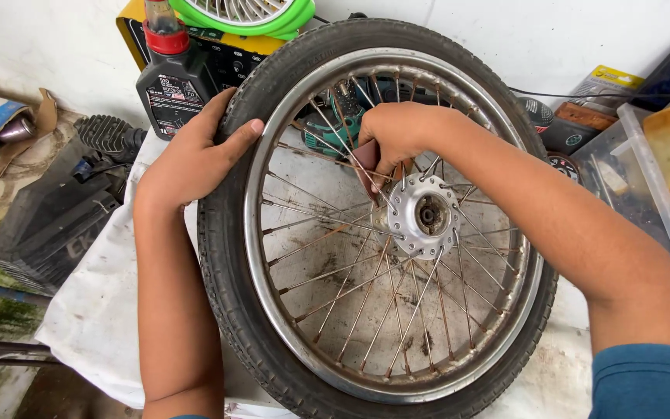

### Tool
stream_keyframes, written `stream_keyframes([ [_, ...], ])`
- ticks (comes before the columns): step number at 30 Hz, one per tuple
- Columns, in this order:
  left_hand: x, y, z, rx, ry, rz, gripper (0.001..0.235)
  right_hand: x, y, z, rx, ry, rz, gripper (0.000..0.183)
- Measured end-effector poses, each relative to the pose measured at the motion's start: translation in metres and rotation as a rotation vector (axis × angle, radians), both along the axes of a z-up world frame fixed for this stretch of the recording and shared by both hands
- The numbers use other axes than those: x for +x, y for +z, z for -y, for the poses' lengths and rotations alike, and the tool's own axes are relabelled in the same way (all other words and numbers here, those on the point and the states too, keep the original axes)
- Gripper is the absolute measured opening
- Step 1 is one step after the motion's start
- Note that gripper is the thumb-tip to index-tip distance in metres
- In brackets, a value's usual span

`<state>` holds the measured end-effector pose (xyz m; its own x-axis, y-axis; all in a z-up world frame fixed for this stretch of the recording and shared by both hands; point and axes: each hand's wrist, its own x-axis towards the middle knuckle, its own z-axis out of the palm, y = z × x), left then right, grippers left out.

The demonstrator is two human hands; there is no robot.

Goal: Sanding the rim and spokes of a motorcycle wheel with sandpaper to remove rust or prepare for painting

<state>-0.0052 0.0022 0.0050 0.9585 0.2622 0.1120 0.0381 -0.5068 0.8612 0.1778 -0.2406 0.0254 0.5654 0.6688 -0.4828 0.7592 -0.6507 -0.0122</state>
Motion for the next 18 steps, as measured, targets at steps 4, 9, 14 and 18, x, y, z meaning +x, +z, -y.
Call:
stream_keyframes([
  [4,-0.001,-0.002,-0.002,0.004,0.005,0.017,0.063,-0.011,0.010,-0.011,0.048,0.098,0.050,0.048],
  [9,-0.003,0.004,0.005,0.054,-0.012,0.011,0.064,-0.003,-0.008,-0.002,0.124,0.088,0.164,0.052],
  [14,0.001,-0.001,0.000,0.057,-0.002,-0.014,0.067,-0.013,0.008,-0.012,0.297,-0.120,0.264,0.030],
  [18,0.002,0.000,0.000,0.038,-0.037,-0.050,0.071,-0.033,0.035,-0.025,0.040,-0.189,0.065,0.022],
])
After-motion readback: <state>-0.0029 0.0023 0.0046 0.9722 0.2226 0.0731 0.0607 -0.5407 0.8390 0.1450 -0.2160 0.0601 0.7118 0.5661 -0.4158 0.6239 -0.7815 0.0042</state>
